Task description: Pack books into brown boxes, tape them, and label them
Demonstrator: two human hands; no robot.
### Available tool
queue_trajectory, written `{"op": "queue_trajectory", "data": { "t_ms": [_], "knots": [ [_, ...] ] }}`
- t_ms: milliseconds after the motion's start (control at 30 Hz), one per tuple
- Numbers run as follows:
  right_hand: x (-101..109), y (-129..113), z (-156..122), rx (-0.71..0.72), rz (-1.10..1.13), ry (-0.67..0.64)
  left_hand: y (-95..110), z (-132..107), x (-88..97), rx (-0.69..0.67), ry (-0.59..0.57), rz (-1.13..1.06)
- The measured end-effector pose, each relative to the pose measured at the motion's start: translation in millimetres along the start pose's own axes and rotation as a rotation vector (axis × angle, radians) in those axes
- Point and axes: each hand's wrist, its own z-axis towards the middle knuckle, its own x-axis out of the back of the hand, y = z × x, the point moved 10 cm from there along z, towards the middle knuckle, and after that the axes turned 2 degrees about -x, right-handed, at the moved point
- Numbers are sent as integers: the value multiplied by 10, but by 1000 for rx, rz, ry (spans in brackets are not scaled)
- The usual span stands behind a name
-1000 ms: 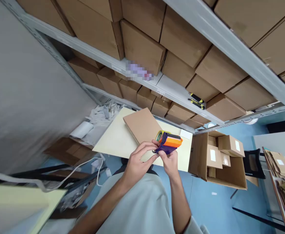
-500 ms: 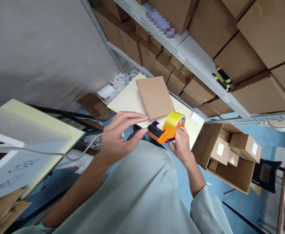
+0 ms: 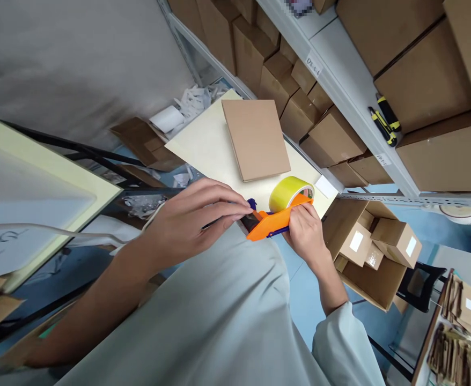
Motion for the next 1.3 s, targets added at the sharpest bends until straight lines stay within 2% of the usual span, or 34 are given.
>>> {"op": "queue_trajectory", "data": {
  "t_ms": [167,300,367,433,533,633,733,800,833,900,1000,1067,1133,1233,1300],
  "knots": [
    [22,-31,42,58,-9,5,34,-95,-24,6,36,30],
    [5,-16,62,57,18,-19,129,-175,7,-19,111,76],
    [-77,17,34,38,54,-57,122,-219,25,-21,156,100],
    [-242,68,-24,13,99,-113,3,-277,-11,13,171,107],
    [-643,146,-152,-24,148,-201,-414,-440,-224,138,150,99],
    [-1192,226,-311,-95,131,-316,-985,-743,-601,305,153,36],
    [-1767,319,-574,-191,66,-527,-1525,-1136,-1080,472,126,-85],
    [-2028,431,-841,-245,22,-690,-1823,-1412,-1325,574,89,-149],
    [-2096,522,-996,-276,-2,-762,-1965,-1549,-1384,623,84,-168],
    [-2106,801,-1324,-366,-69,-876,-2250,-1800,-1362,717,117,-168],
    [-1947,1292,-1753,-512,-184,-975,-2656,-2003,-1153,792,216,-97],
    [-1888,1496,-1904,-556,-204,-986,-2877,-1943,-1094,775,235,-73],
    [-1926,1582,-1941,-583,-188,-953,-3057,-1784,-1058,737,295,-64],
    [-2101,1597,-1914,-636,-187,-875,-3279,-1548,-1063,700,389,-88],
    [-2241,1555,-1899,-636,-195,-845,-3396,-1481,-1099,703,416,-112]
  ]
}}
